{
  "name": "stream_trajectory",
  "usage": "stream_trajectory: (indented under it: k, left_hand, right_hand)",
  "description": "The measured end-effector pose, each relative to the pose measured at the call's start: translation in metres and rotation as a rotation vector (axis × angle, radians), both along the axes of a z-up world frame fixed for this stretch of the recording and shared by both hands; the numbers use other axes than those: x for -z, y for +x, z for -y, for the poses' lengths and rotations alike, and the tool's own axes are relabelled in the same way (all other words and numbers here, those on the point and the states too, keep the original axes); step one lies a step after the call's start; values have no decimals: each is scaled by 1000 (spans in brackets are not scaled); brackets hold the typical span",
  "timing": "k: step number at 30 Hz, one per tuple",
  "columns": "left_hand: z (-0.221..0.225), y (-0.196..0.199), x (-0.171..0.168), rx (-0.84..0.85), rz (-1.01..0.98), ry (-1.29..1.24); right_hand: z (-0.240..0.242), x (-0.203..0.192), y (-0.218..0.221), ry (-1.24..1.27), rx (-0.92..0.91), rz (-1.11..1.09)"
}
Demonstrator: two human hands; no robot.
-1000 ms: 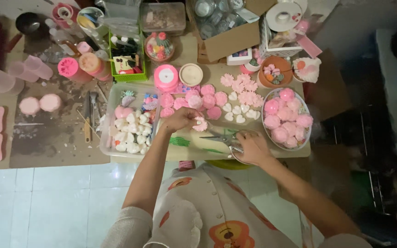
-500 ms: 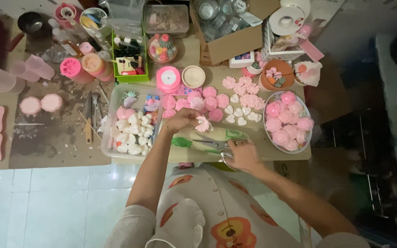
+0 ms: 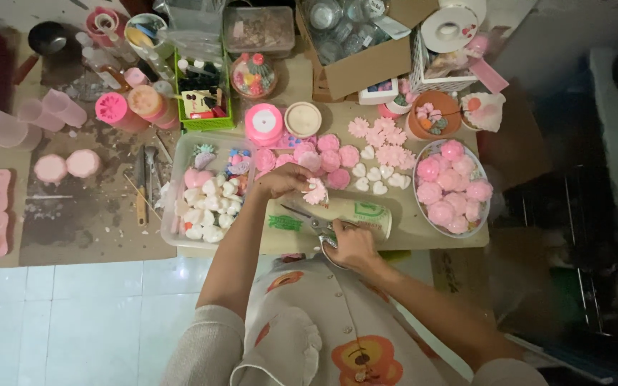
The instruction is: The person trims and handles small, flower-shaped wax items by hand and with shears at a workstation.
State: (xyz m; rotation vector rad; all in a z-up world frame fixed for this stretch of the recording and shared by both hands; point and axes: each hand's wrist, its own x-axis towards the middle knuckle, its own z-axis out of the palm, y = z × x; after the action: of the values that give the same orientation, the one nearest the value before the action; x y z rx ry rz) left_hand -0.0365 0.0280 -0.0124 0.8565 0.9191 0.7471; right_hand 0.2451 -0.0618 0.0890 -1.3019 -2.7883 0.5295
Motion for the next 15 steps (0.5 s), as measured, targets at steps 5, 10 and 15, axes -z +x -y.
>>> stream_trajectory:
  k: [5,10,15]
  left_hand:
    - [-4,-10,-5,25,-17,-87]
    - [-6,-13,-4,1,76,-158]
    - [-14,-18,11,16,119,-170]
  right_hand:
    - [5,8,-8,-113,34,73]
    - [15,8,-13,-253,85,125]
    - [22,17,-14,-146,129,-44]
